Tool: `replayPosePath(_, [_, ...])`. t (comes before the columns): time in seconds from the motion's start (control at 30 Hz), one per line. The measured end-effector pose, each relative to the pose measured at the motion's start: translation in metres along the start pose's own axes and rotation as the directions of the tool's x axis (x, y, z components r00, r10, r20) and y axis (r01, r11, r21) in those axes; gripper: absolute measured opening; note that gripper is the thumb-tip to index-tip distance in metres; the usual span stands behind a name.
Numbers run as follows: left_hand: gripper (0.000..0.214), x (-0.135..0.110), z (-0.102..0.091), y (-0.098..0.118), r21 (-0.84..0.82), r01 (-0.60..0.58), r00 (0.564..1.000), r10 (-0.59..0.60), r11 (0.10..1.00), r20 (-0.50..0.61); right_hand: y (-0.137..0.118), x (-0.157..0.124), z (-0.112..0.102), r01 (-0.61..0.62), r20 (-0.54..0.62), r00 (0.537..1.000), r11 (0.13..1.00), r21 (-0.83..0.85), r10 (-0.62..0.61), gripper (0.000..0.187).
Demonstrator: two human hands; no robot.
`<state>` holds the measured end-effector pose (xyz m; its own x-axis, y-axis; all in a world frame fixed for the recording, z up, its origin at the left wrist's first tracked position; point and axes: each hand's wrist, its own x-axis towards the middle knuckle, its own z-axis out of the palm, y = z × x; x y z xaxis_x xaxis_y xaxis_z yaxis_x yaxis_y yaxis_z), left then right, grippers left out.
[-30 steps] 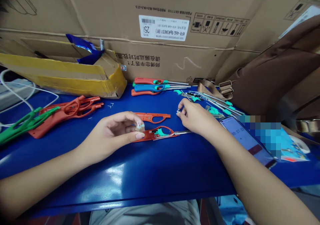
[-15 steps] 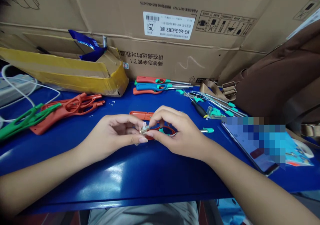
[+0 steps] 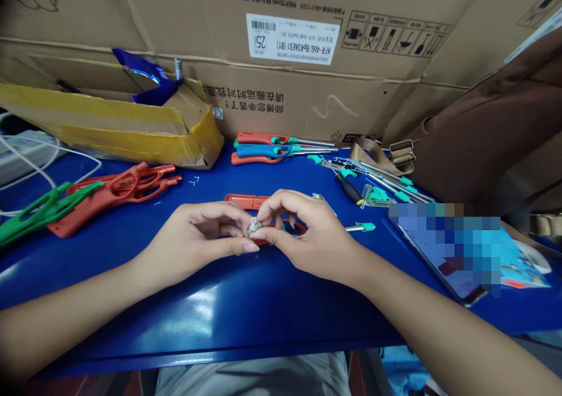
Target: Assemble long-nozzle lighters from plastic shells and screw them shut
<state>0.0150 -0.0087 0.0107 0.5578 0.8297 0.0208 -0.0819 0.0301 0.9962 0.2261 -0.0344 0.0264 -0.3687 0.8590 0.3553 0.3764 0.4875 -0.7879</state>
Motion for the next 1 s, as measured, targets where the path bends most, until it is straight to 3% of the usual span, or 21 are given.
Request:
replayPosePath(0.33, [0.018, 0.001, 0.002, 0.002, -0.035, 0.016, 1.000, -0.016, 0.999, 0.006, 0.002, -0.001, -0.003, -0.003, 0.029, 1.000, 1.000, -0.004, 0.003, 0.009])
replayPosePath(0.53, [0.010, 0.001, 0.000, 0.003, -0.104, 0.028, 0.998, -0.021, 0.994, 0.067, 0.002, 0.000, -0.013, 0.141, 0.037, 0.990, 0.983, -0.115, -0.137, 0.014])
replayPosePath(0.7, [0.008, -0.001, 0.000, 0.003, -0.021, 0.001, 0.997, 0.000, 1.000, 0.075, 0.001, -0.001, -0.017, 0.351, 0.074, 0.935, 0.881, -0.316, -0.346, 0.023])
replayPosePath(1.0, [0.012, 0.000, 0.002, 0.004, 0.008, 0.043, 0.997, -0.044, 0.999, 0.062, 0.008, -0.009, -0.013, 0.426, 0.098, 0.886, 0.713, -0.558, -0.452, 0.023])
